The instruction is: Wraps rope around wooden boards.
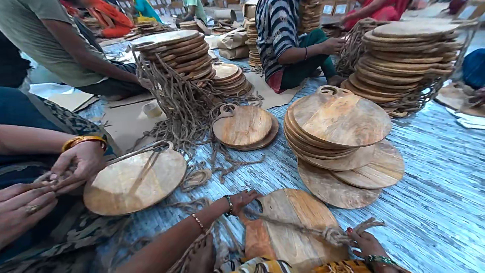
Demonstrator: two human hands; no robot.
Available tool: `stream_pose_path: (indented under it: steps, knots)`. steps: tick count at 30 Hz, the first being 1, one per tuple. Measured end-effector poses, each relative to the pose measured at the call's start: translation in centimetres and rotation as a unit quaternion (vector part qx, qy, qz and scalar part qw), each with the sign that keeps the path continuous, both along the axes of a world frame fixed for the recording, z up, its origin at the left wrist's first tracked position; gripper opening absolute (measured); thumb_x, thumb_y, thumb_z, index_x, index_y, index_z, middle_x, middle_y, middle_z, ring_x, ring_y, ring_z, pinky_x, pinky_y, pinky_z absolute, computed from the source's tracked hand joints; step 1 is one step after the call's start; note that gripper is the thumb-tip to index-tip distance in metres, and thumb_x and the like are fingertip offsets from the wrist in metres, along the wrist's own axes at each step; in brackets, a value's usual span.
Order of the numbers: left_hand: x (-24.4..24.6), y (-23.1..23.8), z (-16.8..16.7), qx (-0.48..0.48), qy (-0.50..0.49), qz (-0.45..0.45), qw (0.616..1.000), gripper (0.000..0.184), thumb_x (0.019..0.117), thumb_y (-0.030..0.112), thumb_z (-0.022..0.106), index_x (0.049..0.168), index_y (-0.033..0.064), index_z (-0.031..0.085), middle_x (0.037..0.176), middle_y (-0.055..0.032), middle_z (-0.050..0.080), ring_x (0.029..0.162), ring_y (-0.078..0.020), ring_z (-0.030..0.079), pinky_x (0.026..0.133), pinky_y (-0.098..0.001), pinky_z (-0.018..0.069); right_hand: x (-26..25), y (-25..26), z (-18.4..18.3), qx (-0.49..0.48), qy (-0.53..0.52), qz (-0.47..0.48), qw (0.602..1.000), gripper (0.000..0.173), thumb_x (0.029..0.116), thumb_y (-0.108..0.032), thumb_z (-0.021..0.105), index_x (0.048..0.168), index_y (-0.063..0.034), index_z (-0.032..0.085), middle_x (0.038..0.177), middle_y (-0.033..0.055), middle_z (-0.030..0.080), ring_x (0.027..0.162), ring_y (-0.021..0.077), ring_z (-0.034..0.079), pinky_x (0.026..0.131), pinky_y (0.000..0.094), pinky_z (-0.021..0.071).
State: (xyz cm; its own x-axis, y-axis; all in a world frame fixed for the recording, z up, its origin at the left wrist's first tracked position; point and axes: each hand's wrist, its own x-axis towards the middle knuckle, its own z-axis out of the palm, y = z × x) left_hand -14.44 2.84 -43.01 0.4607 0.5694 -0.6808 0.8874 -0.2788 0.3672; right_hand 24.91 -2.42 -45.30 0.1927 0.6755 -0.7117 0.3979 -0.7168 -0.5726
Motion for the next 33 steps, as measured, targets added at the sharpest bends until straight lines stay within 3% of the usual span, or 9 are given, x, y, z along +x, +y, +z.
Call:
stream_pose_path:
  steps: [3, 10, 15, 18, 22, 25, 27, 31, 33]
  knots:
    - [-0.2, 1.0, -0.1, -0.008, -0.001, -0.008, 1.0, 0.088, 0.0766, -0.026, 0.062, 0.157, -0.0027, 0.032, 0.157, -0.0299, 0.034, 0.142, -0.0496, 0.039, 0.116, -0.0571, 0.0324, 0.0, 0.9, -0.8, -0.024, -0.092, 0.1, 0.99, 0.04, 0.1095, -0.024, 0.05, 0.123, 0.0113, 0.062, 0.125, 0.0297, 0.064, 0.117, 0.0378, 0.062, 0.102, 0.0517, 0.0443]
    - [-0.9, 0.8, -0.6, -0.028, -0.031, 0.05, 0.998, 0.085, 0.0794, -0.024, 0.06, 0.157, -0.0002, 0.034, 0.159, -0.029, 0.032, 0.143, -0.047, 0.038, 0.116, -0.0544, 0.0321, -1.4, 1.2, 0.2, -0.057, -0.179, 0.134, 0.973, 0.045, 0.1101, -0.03, 0.048, 0.125, 0.0097, 0.063, 0.133, 0.0307, 0.061, 0.129, 0.0437, 0.056, 0.109, 0.0569, 0.039]
    - [-1.8, 0.0, 0.3, -0.054, -0.09, 0.135, 0.985, 0.055, 0.0965, -0.013, 0.048, 0.151, -0.006, 0.041, 0.154, -0.0311, 0.039, 0.143, -0.0438, 0.04, 0.118, -0.0499, 0.0308, -0.9, 0.6, -0.6, -0.025, -0.081, 0.061, 0.994, 0.039, 0.1106, -0.025, 0.048, 0.124, 0.0103, 0.061, 0.122, 0.0274, 0.066, 0.109, 0.0338, 0.067, 0.096, 0.0476, 0.0504]
    - [-2.2, -0.2, 0.6, -0.107, -0.126, 0.231, 0.959, 0.05, 0.0996, -0.009, 0.037, 0.149, -0.0045, 0.045, 0.155, -0.0273, 0.04, 0.143, -0.0405, 0.039, 0.114, -0.0507, 0.0336, -0.5, -0.2, 0.0, -0.03, -0.025, 0.057, 0.998, 0.033, 0.1096, -0.019, 0.049, 0.12, 0.0102, 0.06, 0.11, 0.0215, 0.067, 0.089, 0.0225, 0.067, 0.083, 0.0379, 0.0533]
    - [-2.8, -0.6, 1.3, -0.122, -0.128, 0.228, 0.958, 0.043, 0.1043, -0.006, 0.035, 0.145, -0.0059, 0.05, 0.153, -0.0258, 0.044, 0.141, -0.0388, 0.042, 0.112, -0.0514, 0.0351, 0.1, -0.9, 1.1, -0.079, -0.069, 0.15, 0.983, 0.031, 0.1075, -0.017, 0.052, 0.12, 0.0104, 0.061, 0.113, 0.021, 0.068, 0.096, 0.0232, 0.068, 0.09, 0.0405, 0.0515]
    - [-2.7, -0.7, 0.6, -0.09, -0.138, 0.225, 0.96, 0.039, 0.1037, -0.004, 0.044, 0.142, -0.0062, 0.053, 0.145, -0.0275, 0.052, 0.128, -0.0357, 0.055, 0.107, -0.0442, 0.0414, 0.6, -0.8, 0.2, -0.094, -0.099, 0.183, 0.974, 0.034, 0.1046, -0.019, 0.058, 0.12, 0.0112, 0.063, 0.119, 0.0248, 0.068, 0.109, 0.0316, 0.067, 0.099, 0.0481, 0.0482]
    - [-2.5, -0.5, 0.6, -0.079, -0.129, 0.207, 0.967, 0.04, 0.1005, -0.007, 0.048, 0.14, -0.0062, 0.055, 0.143, -0.0271, 0.054, 0.121, -0.0349, 0.059, 0.104, -0.0439, 0.0441, 0.6, -0.8, 0.0, -0.1, -0.095, 0.17, 0.976, 0.033, 0.1046, -0.018, 0.058, 0.119, 0.0106, 0.063, 0.117, 0.0233, 0.069, 0.106, 0.0291, 0.068, 0.098, 0.0463, 0.049]
    - [-2.7, -0.1, 0.3, -0.077, -0.111, 0.185, 0.973, 0.043, 0.0981, -0.01, 0.051, 0.14, -0.0065, 0.054, 0.142, -0.0273, 0.054, 0.118, -0.036, 0.06, 0.101, -0.0455, 0.0456, 0.5, -0.4, 0.1, -0.113, -0.058, 0.113, 0.985, 0.028, 0.1072, -0.016, 0.054, 0.121, 0.0089, 0.059, 0.103, 0.0148, 0.069, 0.082, 0.0145, 0.068, 0.08, 0.0317, 0.054]
    - [-2.9, -0.2, 0.2, -0.071, -0.105, 0.179, 0.976, 0.041, 0.0988, -0.008, 0.052, 0.139, -0.0073, 0.055, 0.141, -0.0279, 0.055, 0.123, -0.0378, 0.058, 0.104, -0.0463, 0.0444, 0.4, -0.1, -0.3, -0.122, -0.042, 0.096, 0.987, 0.028, 0.1071, -0.014, 0.054, 0.124, 0.009, 0.058, 0.107, 0.0169, 0.068, 0.086, 0.017, 0.069, 0.082, 0.0325, 0.0556]
